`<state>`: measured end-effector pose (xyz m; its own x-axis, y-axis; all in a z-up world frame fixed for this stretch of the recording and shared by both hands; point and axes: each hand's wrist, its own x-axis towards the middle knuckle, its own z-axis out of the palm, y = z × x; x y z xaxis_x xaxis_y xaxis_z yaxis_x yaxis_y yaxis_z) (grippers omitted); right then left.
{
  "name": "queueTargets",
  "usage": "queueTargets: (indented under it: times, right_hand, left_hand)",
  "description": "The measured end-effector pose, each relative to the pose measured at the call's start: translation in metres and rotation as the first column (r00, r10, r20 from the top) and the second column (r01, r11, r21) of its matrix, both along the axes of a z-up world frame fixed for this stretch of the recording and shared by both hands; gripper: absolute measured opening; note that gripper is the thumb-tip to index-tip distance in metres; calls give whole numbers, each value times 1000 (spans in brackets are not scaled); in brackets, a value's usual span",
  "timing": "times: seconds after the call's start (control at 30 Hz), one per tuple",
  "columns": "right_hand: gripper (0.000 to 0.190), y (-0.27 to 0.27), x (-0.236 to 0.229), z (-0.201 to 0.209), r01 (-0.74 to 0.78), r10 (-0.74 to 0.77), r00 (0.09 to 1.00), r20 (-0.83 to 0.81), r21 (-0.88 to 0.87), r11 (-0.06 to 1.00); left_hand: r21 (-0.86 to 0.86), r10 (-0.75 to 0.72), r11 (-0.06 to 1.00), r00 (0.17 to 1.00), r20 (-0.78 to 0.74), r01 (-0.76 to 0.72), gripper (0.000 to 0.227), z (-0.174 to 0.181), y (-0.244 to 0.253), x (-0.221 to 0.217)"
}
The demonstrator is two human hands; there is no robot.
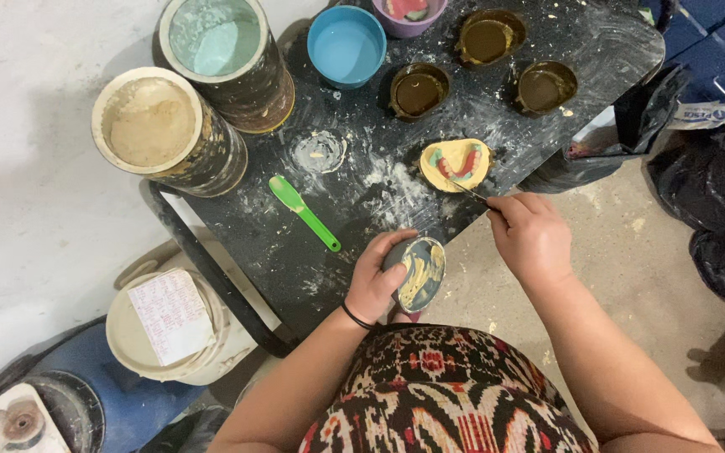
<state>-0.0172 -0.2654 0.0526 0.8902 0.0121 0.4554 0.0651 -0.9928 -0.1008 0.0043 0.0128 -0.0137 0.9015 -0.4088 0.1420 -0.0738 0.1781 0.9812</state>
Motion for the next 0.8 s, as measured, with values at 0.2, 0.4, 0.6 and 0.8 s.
queueTargets:
  times: [0.2, 0.4, 0.6, 0.8]
  right_hand:
    - [22, -2, -8, 1, 57, -58, 997, -44, -27, 998]
    - [20, 14, 1, 9, 40, -43, 996, -78, -36, 999]
    - [20, 9, 0, 5, 67, -68, 997, -47, -36, 997]
    - [20, 7, 1, 2, 56, -60, 996, -71, -58, 997]
  left_hand:
    - [0, -22, 1000, 997, -70, 22, 77, 16, 2, -2]
    - [50, -60, 997, 997, -42, 62, 80, 12, 4, 2]
    - [42, -62, 997, 995, -81, 66, 81, 20, 4, -1]
    - [50, -86, 995, 992, -91, 91, 83, 25, 6, 2]
